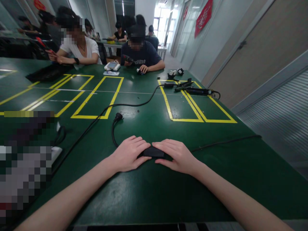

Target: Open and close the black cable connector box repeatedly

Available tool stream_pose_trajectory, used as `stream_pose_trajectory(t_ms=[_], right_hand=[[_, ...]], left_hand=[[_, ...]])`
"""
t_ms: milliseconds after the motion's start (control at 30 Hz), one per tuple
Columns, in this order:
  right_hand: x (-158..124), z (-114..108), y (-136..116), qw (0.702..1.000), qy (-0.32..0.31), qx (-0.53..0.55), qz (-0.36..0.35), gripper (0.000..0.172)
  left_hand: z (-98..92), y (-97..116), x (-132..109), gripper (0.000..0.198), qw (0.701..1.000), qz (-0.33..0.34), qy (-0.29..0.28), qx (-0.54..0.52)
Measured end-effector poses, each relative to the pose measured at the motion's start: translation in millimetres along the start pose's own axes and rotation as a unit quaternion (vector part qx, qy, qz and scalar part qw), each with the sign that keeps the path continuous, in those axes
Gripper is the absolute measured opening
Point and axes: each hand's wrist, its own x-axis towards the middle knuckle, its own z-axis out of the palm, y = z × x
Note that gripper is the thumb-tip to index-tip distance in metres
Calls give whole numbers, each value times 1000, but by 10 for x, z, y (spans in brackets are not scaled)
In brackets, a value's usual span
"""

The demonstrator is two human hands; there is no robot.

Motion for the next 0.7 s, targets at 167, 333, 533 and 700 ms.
stream_pose_trajectory(t_ms=[167, 333, 533, 700], right_hand=[[-12, 31, -26, 999, 21, 23, 3, 28], [-39, 51, -20, 998, 27, 59, 17, 31], [-24, 78, -41, 995, 16, 69, 70, 31], [18, 16, -89, 984, -1, 104, 148, 22]], left_hand=[[29, -7, -9, 35, 999, 17, 36, -17], [54, 11, -10, 33, 999, 20, 42, -21], [94, 26, -10, 36, 998, 27, 61, -3], [77, 13, 6, 30, 994, 65, 83, 38]])
